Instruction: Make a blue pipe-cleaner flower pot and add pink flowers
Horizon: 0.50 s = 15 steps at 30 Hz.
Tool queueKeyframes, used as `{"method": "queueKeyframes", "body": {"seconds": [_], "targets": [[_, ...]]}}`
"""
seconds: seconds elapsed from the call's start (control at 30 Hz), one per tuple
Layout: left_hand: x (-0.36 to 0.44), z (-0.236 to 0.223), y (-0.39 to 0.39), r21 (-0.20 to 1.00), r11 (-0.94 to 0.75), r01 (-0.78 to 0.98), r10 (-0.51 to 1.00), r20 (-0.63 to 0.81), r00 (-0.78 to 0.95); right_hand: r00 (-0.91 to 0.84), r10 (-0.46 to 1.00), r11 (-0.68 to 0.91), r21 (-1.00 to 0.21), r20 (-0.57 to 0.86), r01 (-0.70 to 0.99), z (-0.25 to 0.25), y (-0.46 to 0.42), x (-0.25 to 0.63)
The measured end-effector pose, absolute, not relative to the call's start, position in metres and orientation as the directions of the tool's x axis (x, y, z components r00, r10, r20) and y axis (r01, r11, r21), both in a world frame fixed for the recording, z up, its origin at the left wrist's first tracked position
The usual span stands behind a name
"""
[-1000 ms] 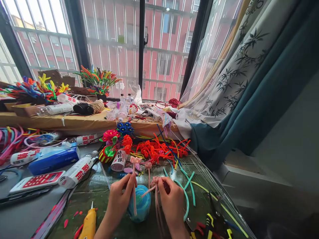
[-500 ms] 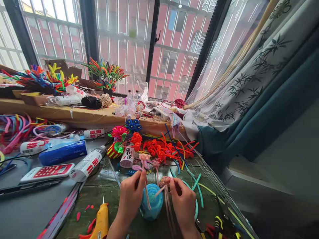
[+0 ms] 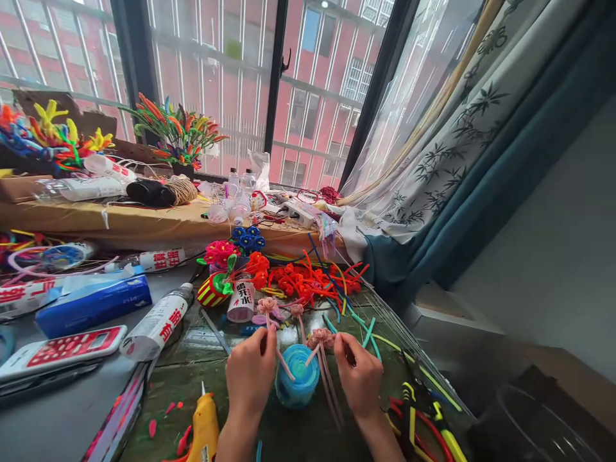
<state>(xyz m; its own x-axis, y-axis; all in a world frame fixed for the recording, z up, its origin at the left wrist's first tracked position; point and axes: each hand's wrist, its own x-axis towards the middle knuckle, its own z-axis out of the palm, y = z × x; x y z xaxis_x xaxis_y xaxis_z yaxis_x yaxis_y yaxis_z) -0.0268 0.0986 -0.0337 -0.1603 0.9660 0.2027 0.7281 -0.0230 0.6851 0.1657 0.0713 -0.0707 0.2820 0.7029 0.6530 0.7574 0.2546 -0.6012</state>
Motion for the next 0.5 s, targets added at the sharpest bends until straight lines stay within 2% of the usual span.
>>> {"method": "queueKeyframes", "body": {"seconds": [0.33, 0.5], "targets": [[-0.058, -0.022, 0.097, 0.579, 0.045, 0.814, 0.997, 0.026, -0.073, 0.285, 0.63, 0.376, -0.605, 0.723, 0.702, -0.067, 0.073, 0.167], [-0.058, -0.014, 0.089, 0.453, 0.102, 0.886, 0.995, -0.038, -0.095, 0.305, 0.604, 0.438, -0.626, 0.737, 0.645, -0.06, 0.072, 0.167]]}}
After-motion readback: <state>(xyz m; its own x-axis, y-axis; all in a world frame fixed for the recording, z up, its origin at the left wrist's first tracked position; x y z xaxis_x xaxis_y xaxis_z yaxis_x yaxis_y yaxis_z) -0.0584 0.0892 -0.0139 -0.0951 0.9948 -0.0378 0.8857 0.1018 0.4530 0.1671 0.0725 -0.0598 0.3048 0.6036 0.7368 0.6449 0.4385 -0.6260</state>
